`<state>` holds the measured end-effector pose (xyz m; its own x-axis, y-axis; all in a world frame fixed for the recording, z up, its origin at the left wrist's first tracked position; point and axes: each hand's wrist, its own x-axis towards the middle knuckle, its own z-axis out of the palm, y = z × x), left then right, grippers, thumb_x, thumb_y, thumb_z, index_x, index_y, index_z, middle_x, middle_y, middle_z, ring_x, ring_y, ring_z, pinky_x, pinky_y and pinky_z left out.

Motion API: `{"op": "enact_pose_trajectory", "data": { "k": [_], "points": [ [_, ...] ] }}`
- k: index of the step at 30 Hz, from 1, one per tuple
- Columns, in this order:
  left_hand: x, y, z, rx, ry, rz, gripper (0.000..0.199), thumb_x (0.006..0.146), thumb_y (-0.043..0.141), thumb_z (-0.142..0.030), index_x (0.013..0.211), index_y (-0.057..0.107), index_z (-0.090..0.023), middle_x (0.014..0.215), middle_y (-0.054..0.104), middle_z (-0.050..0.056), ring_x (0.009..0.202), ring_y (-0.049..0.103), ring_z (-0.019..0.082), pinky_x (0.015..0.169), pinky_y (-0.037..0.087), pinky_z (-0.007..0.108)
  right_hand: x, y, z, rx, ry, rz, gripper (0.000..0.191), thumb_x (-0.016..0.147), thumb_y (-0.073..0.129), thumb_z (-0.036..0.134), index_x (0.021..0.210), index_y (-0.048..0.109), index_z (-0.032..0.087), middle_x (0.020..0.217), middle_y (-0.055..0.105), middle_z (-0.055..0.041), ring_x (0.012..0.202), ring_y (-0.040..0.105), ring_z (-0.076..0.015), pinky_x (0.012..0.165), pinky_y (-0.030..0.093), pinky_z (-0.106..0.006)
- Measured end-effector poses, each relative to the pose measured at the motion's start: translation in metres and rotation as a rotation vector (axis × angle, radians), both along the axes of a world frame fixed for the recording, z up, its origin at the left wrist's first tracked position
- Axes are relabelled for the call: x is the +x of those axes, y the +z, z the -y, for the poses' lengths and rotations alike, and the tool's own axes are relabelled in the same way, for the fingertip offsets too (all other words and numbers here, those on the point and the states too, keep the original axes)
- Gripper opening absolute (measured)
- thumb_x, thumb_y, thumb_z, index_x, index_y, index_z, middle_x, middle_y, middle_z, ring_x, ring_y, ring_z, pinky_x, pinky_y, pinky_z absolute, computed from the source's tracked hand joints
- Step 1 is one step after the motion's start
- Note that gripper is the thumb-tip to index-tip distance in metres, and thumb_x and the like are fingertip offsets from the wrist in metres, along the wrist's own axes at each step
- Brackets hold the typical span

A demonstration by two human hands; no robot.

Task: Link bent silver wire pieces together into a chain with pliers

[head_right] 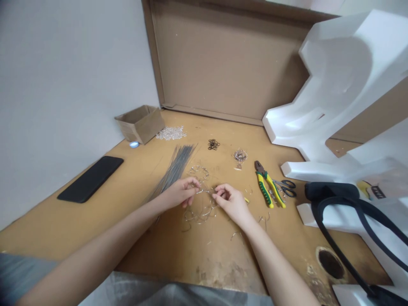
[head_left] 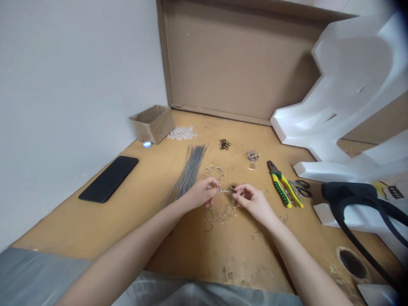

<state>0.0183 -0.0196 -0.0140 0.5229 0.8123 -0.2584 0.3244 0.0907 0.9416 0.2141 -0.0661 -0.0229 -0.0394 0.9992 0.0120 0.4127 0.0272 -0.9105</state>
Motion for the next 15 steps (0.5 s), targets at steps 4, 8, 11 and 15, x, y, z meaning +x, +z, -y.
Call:
{"op": "enact_pose_trajectory", "data": {
  "k": [4, 8, 11, 15],
  "points": [
    [0.0012, -0.0003, 0.0020, 0.000, -0.003, -0.024, 0.013, 0.078, 0.047, -0.026, 0.087, 0.045, -0.018, 0.044, 0.052, -0.008, 0.030, 0.042, 0.006, 0.035, 0.030, 0.015, -0.0022, -0.0074, -0.0001, 0.045, -0.017, 0.047, 0.019, 0.072, 0.059, 0.031, 0.085, 0.058, 0.017, 0.074, 0.058, -0.0017, 0.053, 0.049, -0.0094, 0.050, 0.043, -0.022],
    [0.0025, 0.0014, 0.0036, -0.016, 0.011, -0.002, 0.017, 0.078, 0.049, -0.027, 0.092, 0.044, -0.018, 0.047, 0.053, -0.008, 0.032, 0.044, 0.007, 0.036, 0.033, 0.017, -0.0032, -0.0086, 0.0011, 0.075, -0.030, 0.060, 0.020, 0.074, 0.056, 0.028, 0.091, 0.058, 0.017, 0.080, 0.060, -0.0027, 0.050, 0.047, -0.0084, 0.048, 0.042, -0.022],
    [0.0029, 0.0032, 0.0033, -0.023, 0.032, 0.008, 0.018, 0.077, 0.051, -0.028, 0.090, 0.045, -0.018, 0.048, 0.052, -0.008, 0.033, 0.045, 0.007, 0.037, 0.036, 0.018, -0.0033, -0.0072, 0.0016, 0.078, -0.031, 0.056, 0.022, 0.076, 0.054, 0.029, 0.093, 0.059, 0.018, 0.084, 0.061, -0.0039, 0.053, 0.049, -0.0095, 0.051, 0.044, -0.023],
    [-0.0007, 0.0073, 0.0013, -0.015, 0.052, 0.021, 0.019, 0.077, 0.052, -0.031, 0.089, 0.045, -0.018, 0.054, 0.052, -0.007, 0.035, 0.046, 0.007, 0.039, 0.038, 0.019, -0.0026, -0.0038, 0.0023, 0.078, -0.062, 0.047, 0.023, 0.077, 0.054, 0.032, 0.092, 0.060, 0.017, 0.077, 0.062, -0.0032, 0.056, 0.051, -0.0114, 0.054, 0.045, -0.026]
  ]
}}
